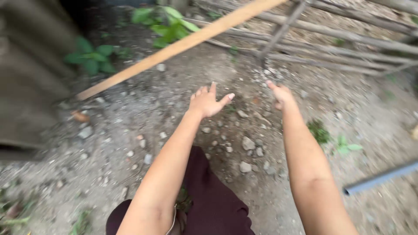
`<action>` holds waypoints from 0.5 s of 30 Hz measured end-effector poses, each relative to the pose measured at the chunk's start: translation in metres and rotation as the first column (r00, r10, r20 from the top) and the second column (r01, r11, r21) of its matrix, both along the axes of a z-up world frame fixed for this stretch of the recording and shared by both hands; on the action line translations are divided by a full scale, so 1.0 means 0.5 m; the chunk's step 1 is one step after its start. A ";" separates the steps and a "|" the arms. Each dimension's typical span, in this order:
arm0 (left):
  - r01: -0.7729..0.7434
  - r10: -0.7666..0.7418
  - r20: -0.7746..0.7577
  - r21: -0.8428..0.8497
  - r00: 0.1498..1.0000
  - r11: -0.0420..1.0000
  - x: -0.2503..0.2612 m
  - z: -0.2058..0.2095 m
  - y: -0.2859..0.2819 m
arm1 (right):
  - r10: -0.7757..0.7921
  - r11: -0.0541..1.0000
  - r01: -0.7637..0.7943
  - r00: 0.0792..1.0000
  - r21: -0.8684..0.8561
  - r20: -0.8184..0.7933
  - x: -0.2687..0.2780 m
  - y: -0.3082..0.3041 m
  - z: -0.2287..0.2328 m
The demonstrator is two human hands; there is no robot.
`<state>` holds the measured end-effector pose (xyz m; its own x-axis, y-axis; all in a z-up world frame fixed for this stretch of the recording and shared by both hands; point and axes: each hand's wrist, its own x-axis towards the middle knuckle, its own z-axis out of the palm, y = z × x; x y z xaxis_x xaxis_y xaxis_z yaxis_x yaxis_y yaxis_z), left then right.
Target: Pulling weeds from the ground by hand and moving garden debris.
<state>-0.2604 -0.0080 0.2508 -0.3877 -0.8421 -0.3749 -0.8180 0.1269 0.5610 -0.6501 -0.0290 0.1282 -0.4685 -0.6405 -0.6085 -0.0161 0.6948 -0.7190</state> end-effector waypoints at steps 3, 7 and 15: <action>-0.133 0.134 0.025 -0.025 0.991 0.991 0.131 0.028 -0.018 | 0.199 0.979 -0.197 0.979 0.046 -0.036 0.341 -0.047 0.204; -0.285 0.288 0.093 -0.042 0.953 0.958 0.292 0.034 -0.009 | 0.481 0.876 -0.482 0.876 0.006 -0.040 0.541 -0.150 0.152; -0.545 0.549 0.130 -0.070 0.826 0.836 0.531 0.044 0.051 | 0.804 0.590 -0.805 0.593 0.064 0.045 0.922 -0.157 0.169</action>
